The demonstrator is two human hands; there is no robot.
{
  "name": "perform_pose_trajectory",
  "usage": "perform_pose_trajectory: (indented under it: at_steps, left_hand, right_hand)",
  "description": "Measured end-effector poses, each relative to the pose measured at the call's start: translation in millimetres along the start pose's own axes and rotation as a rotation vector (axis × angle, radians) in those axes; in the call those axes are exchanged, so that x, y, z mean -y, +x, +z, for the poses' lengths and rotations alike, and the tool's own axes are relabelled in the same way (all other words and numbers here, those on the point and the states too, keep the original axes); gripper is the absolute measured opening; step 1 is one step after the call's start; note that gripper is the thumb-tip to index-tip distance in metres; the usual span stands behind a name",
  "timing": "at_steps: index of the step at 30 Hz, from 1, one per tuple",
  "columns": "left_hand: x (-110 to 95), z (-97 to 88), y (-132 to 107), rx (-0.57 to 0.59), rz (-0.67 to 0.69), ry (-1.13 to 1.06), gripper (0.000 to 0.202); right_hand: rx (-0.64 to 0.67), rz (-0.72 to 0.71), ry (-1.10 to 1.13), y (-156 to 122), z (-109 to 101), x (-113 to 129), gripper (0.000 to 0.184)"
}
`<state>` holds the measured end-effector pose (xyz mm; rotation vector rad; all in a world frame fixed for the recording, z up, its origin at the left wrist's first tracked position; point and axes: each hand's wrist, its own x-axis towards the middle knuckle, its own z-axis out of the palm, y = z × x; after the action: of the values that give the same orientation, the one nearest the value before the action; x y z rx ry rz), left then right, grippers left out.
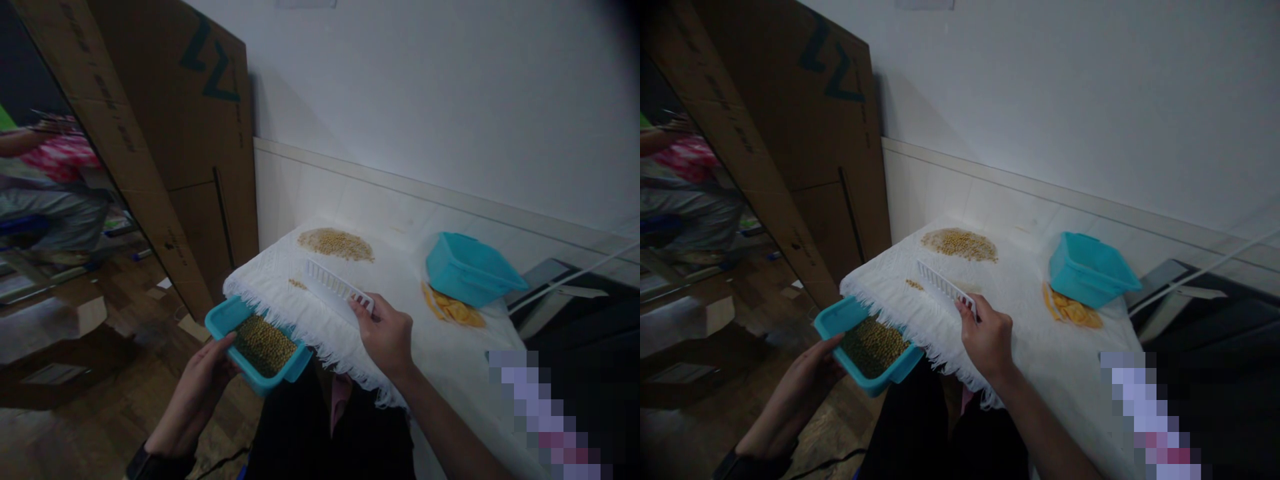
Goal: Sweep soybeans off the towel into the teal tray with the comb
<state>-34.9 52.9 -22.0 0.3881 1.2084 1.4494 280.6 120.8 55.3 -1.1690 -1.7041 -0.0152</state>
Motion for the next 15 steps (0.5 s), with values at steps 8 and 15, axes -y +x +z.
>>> perform_pose_trajectory:
  at_steps: [8, 15]
  left_hand:
    - [3, 4.2, -5, -0.022, 0.044, -0.007, 0.037]
    - [1, 6.1, -7, -0.030, 0.042, -0.008, 0.038]
  right_hand:
    - [0.033, 0.017, 0.043, -1, -2, 5, 0.023]
    - [0.048, 0.022, 0.075, -5, -5, 11, 0.021]
